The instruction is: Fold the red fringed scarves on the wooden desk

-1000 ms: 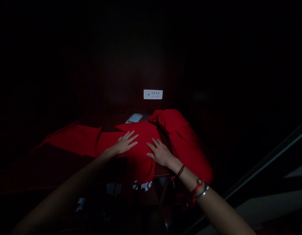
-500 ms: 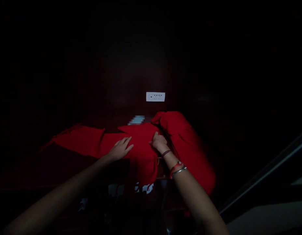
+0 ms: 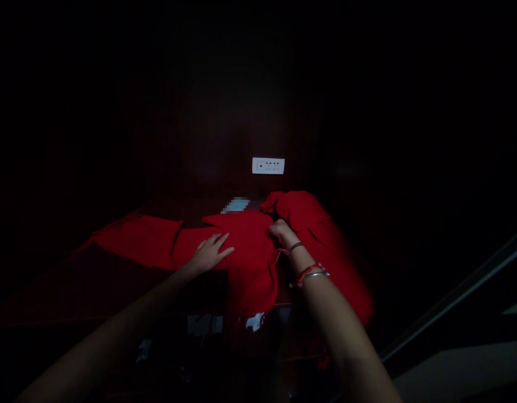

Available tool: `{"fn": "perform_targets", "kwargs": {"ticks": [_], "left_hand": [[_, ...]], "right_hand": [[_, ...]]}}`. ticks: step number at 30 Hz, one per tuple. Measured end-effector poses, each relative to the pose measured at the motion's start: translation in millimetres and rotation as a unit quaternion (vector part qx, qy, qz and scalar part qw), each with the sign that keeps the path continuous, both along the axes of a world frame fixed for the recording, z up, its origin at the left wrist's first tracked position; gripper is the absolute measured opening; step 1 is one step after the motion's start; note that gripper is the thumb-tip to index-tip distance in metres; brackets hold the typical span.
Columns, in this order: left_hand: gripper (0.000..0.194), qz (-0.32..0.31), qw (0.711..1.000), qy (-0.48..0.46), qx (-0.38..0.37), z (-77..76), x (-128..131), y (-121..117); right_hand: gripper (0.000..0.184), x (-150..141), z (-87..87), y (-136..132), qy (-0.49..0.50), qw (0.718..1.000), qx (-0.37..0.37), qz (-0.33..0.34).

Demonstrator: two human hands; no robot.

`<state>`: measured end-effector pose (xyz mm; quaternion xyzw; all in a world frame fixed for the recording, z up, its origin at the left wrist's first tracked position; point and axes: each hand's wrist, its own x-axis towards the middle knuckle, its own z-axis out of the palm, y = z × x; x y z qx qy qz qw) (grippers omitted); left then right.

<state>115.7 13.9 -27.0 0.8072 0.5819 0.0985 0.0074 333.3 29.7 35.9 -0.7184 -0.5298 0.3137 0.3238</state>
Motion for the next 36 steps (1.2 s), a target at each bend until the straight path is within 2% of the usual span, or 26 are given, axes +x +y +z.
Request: {"fn": "perform_targets", "kwargs": {"ticks": [3,5,7,9,11,13,16,18,20,23,24,26,29,32,36], "left_hand": [[0.069,-0.001,0.999,0.01,-0.047,1.6,-11,5],[0.073,0.001,0.995,0.026,-0.092,6.0,-20,8],[0.076,0.013,0.991,0.04,-0.127,12.2,-29,8],[0.077,0.031,0.988,0.048,-0.144,17.7,-31,4],[0.077,0.026,0.987,0.049,-0.15,20.0,-27,-5],[0.078,-0.001,0.987,0.044,-0.152,18.3,-17,-18],[0.077,-0.018,0.99,0.041,-0.137,13.7,-2,-34],[0.076,-0.018,0.99,0.05,-0.129,13.7,1,-40],[0.069,-0.041,0.99,0.062,-0.121,16.3,0,-41],[0.054,-0.027,0.997,0.063,-0.047,18.0,-6,-37],[0.053,-0.007,0.998,0.06,-0.022,16.6,-8,-34],[0.058,0.036,0.998,0.052,-0.017,11.6,-11,-30],[0.067,0.047,0.995,0.044,-0.073,4.1,-16,-30],[0.07,0.048,0.995,0.038,-0.084,1.7,-16,-36],[0.07,0.06,0.996,0.032,-0.057,-1.1,-10,-48]], "right_hand": [[0.033,9,11.2,-2,-0.02,1.0,-0.002,0.002],[0.039,16,10.8,-5,-0.04,0.999,0.005,0.003],[0.043,19,2.2,-11,-0.084,0.996,0.022,0.012],[0.043,16,-11.6,-17,-0.173,0.983,0.049,0.029],[0.04,8,-25.2,-24,-0.273,0.958,0.077,0.041],[0.037,-2,-33.6,-29,-0.333,0.938,0.085,0.037],[0.043,-12,-33.3,-28,-0.371,0.926,0.065,0.02],[0.054,-16,-27.9,-22,-0.4,0.911,0.091,0.036],[0.054,-23,-22.5,-13,-0.429,0.879,0.165,0.131],[0.041,-37,-19.4,1,-0.435,0.791,0.249,0.351],[0.038,-43,-19.7,6,-0.434,0.767,0.253,0.399],[0.034,-53,-21.7,13,-0.443,0.748,0.24,0.433],[0.029,-63,-24.4,18,-0.467,0.758,0.209,0.404],[0.028,-64,-22.1,18,-0.481,0.775,0.197,0.36],[0.03,-53,-11.4,17,-0.473,0.825,0.22,0.219]]}}
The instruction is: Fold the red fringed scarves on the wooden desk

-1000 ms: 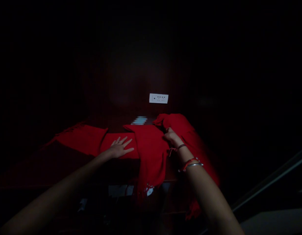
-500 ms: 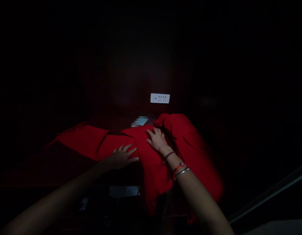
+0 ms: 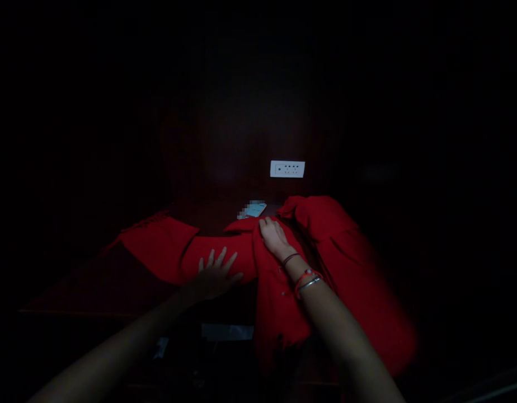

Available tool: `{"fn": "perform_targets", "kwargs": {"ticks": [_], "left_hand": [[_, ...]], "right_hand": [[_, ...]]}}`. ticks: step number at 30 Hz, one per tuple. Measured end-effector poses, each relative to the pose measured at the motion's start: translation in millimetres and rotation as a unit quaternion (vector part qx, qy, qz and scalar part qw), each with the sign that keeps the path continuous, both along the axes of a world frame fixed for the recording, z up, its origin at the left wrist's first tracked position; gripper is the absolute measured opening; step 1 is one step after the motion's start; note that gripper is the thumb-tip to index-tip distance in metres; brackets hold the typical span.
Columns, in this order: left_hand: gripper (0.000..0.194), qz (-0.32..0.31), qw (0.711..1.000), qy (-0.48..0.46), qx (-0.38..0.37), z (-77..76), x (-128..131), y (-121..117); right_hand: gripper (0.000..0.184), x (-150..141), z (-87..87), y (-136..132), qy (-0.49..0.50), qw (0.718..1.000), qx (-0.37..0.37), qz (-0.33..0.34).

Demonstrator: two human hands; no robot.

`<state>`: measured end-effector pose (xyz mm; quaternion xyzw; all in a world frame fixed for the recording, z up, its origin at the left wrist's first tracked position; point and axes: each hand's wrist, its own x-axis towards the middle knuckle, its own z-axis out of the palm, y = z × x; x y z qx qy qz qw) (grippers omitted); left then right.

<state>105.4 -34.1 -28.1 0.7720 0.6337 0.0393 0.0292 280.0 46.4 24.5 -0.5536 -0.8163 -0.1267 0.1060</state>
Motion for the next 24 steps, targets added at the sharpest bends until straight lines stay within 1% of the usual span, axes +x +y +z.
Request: {"fn": "perform_targets", "kwargs": {"ticks": [2,3,4,5,8,9,11,15,16,18,20,22,24], "left_hand": [[0.073,-0.004,1.0,-0.005,0.003,-2.7,1,-6],[0.075,-0.008,1.0,-0.007,-0.002,-3.8,-1,-8],[0.077,-0.01,1.0,-0.007,-0.008,-4.6,-3,-10],[0.079,-0.009,1.0,-0.006,-0.013,-4.9,-6,-12],[0.084,0.01,1.0,0.006,-0.02,-2.8,-20,-13],[0.085,0.018,1.0,0.011,-0.024,-1.2,-26,-13],[0.088,0.031,0.999,0.02,-0.038,2.9,-35,-12],[0.088,0.05,0.995,0.03,-0.084,11.4,-44,-8],[0.086,0.056,0.995,0.032,-0.078,12.8,-45,-6],[0.081,0.064,0.997,0.035,-0.03,14.6,-44,1],[0.075,0.041,0.999,0.035,0.007,15.3,-44,10],[0.071,0.02,0.999,0.029,-0.017,15.3,-48,20],[0.07,0.027,0.998,0.018,-0.058,14.3,-57,27]], "right_hand": [[0.032,3,3.1,-1,0.031,0.997,0.041,-0.059],[0.032,2,2.6,-1,0.038,0.995,0.055,-0.076],[0.033,0,0.5,-2,0.037,0.994,0.062,-0.08],[0.033,-4,-3.1,-4,0.028,0.996,0.059,-0.066],[0.032,-18,-18.6,-9,-0.009,1.0,0.011,0.026],[0.032,-22,-23.2,-11,-0.012,0.999,-0.009,0.049],[0.036,-24,-29.0,-15,0.0,0.997,-0.04,0.069],[0.054,-16,-27.9,-29,0.026,0.992,-0.08,0.097],[0.057,-13,-27.0,-33,0.027,0.99,-0.091,0.103],[0.058,-10,-26.0,-42,0.018,0.986,-0.129,0.107],[0.057,-10,-26.5,-48,0.001,0.978,-0.182,0.105],[0.058,-9,-27.3,-50,-0.006,0.971,-0.221,0.092],[0.059,-8,-27.6,-50,-0.004,0.969,-0.234,0.076]]}}
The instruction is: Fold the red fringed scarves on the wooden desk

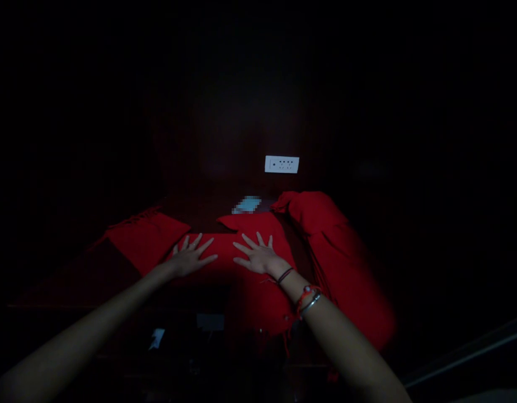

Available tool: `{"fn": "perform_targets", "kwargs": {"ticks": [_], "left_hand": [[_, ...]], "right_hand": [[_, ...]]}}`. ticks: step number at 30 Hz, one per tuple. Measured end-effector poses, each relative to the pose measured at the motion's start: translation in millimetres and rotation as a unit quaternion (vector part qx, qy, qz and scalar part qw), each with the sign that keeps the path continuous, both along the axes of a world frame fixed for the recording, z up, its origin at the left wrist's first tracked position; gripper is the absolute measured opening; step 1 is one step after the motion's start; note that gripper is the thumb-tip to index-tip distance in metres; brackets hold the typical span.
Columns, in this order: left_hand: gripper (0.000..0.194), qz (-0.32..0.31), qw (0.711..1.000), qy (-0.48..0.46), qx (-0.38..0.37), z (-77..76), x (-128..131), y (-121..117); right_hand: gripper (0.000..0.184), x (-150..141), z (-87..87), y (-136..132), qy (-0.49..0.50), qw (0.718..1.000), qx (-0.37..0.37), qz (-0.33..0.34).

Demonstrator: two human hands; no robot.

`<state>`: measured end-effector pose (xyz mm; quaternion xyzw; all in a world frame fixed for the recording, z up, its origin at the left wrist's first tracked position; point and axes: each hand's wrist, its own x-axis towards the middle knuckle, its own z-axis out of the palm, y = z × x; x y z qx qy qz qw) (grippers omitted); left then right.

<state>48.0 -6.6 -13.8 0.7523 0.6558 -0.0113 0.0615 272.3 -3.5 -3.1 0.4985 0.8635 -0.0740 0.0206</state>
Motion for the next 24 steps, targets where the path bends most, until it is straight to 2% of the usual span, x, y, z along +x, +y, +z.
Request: {"fn": "perform_targets", "kwargs": {"ticks": [2,5,8,11,13,15,17,19,21,24], "left_hand": [[0.07,0.01,1.0,-0.005,-0.001,-1.9,-13,4],[0.064,-0.017,1.0,0.001,0.022,-4.7,-29,6],[0.065,-0.015,0.999,0.016,0.036,-2.6,-30,5],[0.064,-0.049,0.995,0.017,0.082,8.3,-5,5],[0.058,-0.116,0.986,-0.006,0.119,17.3,24,8],[0.055,-0.195,0.97,-0.038,0.139,22.9,55,14],[0.055,-0.233,0.962,-0.049,0.13,22.1,80,21],[0.062,-0.207,0.974,-0.05,0.077,14.9,93,30],[0.071,-0.168,0.984,-0.053,0.032,5.0,95,36],[0.08,-0.142,0.988,-0.061,0.023,-6.4,87,38]], "right_hand": [[0.061,2,0.5,0,0.0,1.0,0.0,-0.013],[0.064,4,3.3,-2,0.0,1.0,-0.009,-0.024],[0.066,9,7.6,-4,0.01,0.999,0.015,-0.032],[0.067,24,8.8,1,0.038,0.989,0.086,-0.117],[0.067,38,6.1,11,0.045,0.978,0.074,-0.192],[0.062,50,1.1,21,0.049,0.975,0.037,-0.215],[0.055,59,-5.3,29,0.052,0.977,0.028,-0.206],[0.054,64,-11.5,34,0.05,0.974,0.032,-0.219],[0.059,66,-15.4,34,0.041,0.969,0.027,-0.242],[0.063,64,-11.8,33,0.024,0.967,0.01,-0.252]]}}
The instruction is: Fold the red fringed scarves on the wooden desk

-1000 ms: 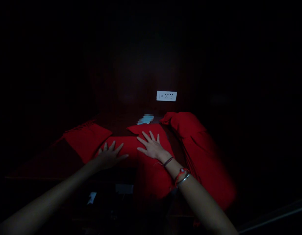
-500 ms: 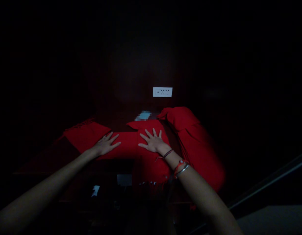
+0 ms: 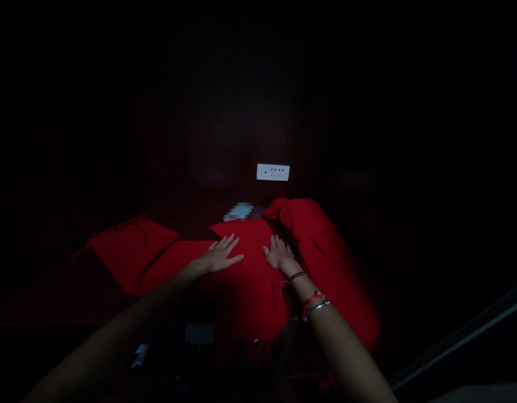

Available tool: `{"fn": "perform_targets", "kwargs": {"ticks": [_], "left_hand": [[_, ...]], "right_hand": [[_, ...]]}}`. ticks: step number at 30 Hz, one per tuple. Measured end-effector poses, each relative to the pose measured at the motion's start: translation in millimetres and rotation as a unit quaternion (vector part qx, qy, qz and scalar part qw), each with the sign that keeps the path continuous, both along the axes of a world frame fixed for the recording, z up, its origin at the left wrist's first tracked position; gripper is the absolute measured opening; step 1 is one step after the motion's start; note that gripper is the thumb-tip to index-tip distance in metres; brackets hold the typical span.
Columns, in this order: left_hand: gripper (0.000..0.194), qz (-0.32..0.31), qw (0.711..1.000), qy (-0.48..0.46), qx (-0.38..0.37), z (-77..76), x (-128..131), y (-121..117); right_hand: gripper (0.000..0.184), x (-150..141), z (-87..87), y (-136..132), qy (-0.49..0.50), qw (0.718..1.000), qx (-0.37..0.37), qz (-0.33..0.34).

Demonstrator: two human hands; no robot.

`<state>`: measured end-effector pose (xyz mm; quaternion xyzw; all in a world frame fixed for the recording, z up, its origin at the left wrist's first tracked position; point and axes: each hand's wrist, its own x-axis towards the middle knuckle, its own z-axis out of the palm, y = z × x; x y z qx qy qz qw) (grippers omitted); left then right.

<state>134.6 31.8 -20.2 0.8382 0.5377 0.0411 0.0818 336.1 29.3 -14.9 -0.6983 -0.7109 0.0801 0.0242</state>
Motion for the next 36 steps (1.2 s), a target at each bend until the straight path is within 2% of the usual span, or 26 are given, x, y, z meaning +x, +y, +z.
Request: {"fn": "perform_targets", "kwargs": {"ticks": [2,4,7,10,13,16,19,22,24,27,29,32,36], "left_hand": [[0.081,0.01,1.0,-0.003,0.006,-3.2,-5,-2],[0.079,0.014,1.0,-0.009,0.027,-4.6,-7,-5],[0.071,0.011,0.998,-0.015,0.052,-5.6,-8,-5],[0.066,0.002,0.999,-0.008,0.039,-5.6,-7,4],[0.063,0.007,1.0,-0.003,0.023,-5.5,-4,18],[0.056,0.023,0.999,-0.01,0.028,-6.4,-2,29],[0.048,0.035,0.995,-0.034,0.091,-3.7,-2,29],[0.042,-0.012,0.979,-0.057,0.197,6.9,-1,14],[0.037,-0.061,0.967,-0.083,0.234,14.9,2,-1],[0.033,-0.124,0.966,-0.098,0.203,19.9,7,-24],[0.032,-0.168,0.969,-0.076,0.165,18.3,8,-33],[0.03,-0.21,0.967,-0.061,0.132,13.7,4,-37],[0.026,-0.224,0.963,-0.087,0.123,8.9,-8,-39]], "right_hand": [[0.067,-4,7.7,-3,-0.006,1.0,-0.003,-0.006],[0.072,-10,14.7,-10,0.0,0.999,0.033,-0.003],[0.073,-19,14.5,-24,0.006,0.996,0.08,0.045],[0.072,-23,4.0,-30,-0.013,0.996,0.039,0.077],[0.072,-22,-1.2,-18,-0.026,0.997,0.01,0.075],[0.07,-21,4.1,-2,-0.03,0.996,-0.009,0.078],[0.068,-17,13.2,-1,-0.026,0.997,-0.01,0.077],[0.062,-5,20.8,-23,-0.025,0.997,0.019,0.063],[0.055,6,24.4,-45,-0.015,0.999,0.032,0.033],[0.05,20,27.4,-75,0.043,0.999,0.028,-0.011],[0.05,22,26.9,-86,0.098,0.994,0.036,-0.013],[0.053,18,21.2,-87,0.148,0.986,0.076,-0.022],[0.045,17,13.1,-79,0.155,0.979,0.13,-0.042]]}}
